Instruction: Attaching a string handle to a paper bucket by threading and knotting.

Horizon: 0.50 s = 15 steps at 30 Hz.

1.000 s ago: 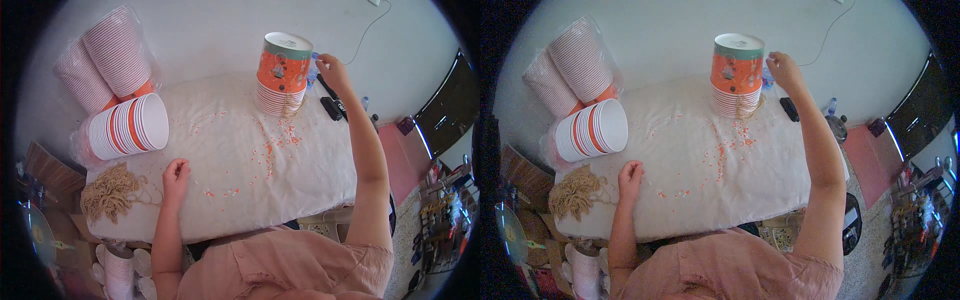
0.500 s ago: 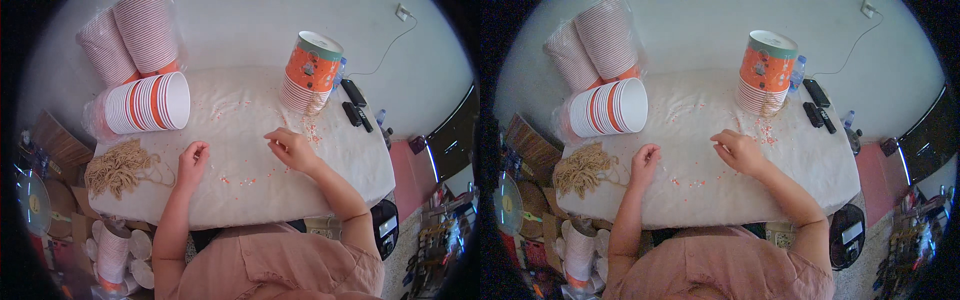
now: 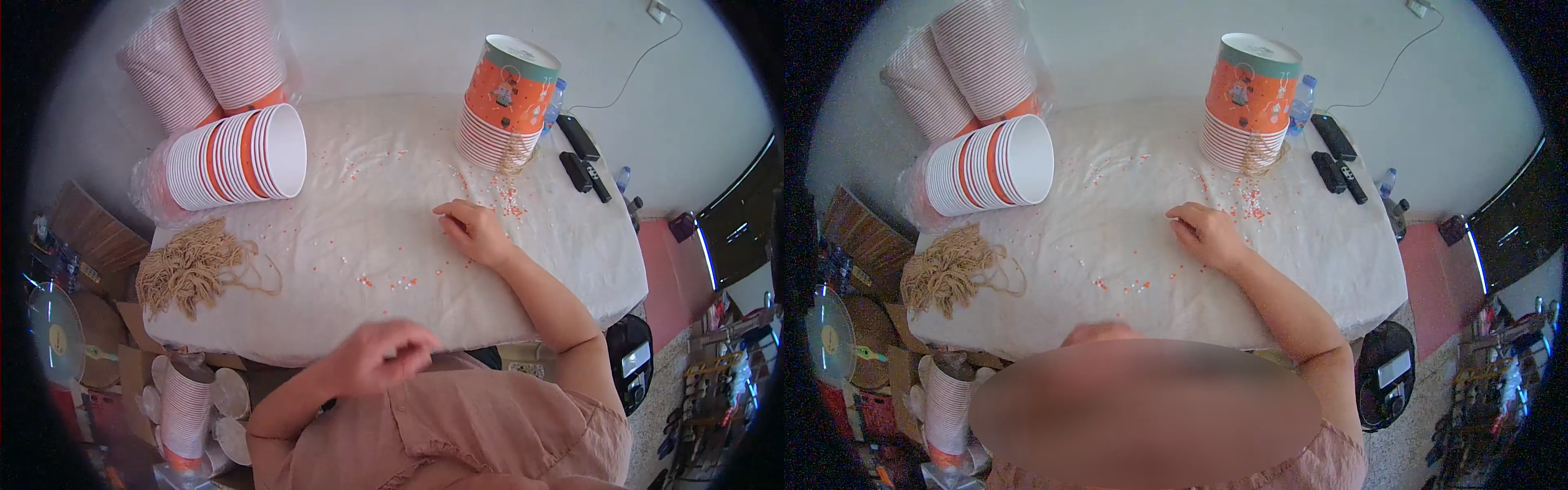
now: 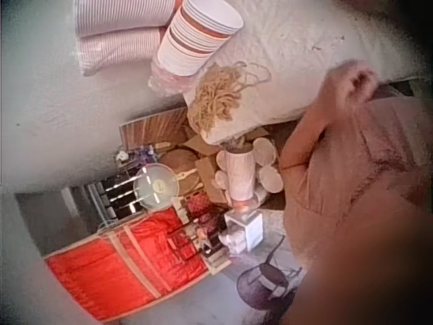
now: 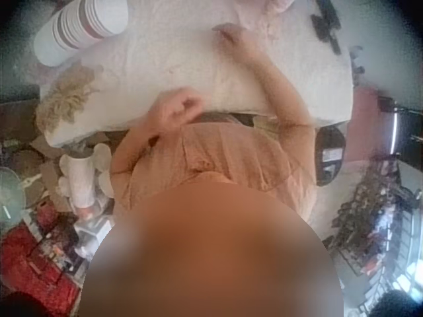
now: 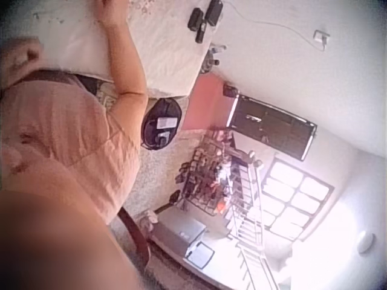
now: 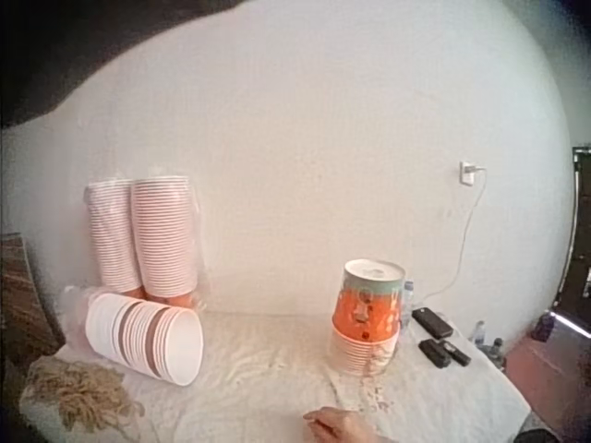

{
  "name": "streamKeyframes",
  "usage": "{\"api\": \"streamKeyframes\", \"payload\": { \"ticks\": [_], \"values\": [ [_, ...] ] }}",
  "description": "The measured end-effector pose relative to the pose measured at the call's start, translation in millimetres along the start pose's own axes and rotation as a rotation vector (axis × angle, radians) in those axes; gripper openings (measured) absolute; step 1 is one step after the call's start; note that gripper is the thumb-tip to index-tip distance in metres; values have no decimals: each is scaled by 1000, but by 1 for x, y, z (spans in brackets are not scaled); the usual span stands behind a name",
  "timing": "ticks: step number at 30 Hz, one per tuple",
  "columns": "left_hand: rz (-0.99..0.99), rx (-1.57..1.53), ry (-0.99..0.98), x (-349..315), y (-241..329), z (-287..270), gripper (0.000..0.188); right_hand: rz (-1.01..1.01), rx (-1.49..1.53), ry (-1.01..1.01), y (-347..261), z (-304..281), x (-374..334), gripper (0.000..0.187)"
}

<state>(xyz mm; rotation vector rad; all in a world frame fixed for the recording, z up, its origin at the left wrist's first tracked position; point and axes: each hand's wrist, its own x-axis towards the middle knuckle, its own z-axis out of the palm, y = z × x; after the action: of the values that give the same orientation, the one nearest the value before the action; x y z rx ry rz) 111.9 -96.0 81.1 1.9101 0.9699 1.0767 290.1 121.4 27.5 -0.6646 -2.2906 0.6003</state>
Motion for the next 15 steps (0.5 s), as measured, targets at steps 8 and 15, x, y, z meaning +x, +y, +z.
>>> {"api": "streamKeyframes", "payload": {
  "ticks": [8, 15],
  "values": [
    [222, -449, -262, 3, 63, 9, 24, -59, 23, -44, 3, 4, 0, 18],
    [307, -878, 148, 26, 98, 65, 14, -59, 19, -48, 5, 5, -2, 18]
  ]
}}
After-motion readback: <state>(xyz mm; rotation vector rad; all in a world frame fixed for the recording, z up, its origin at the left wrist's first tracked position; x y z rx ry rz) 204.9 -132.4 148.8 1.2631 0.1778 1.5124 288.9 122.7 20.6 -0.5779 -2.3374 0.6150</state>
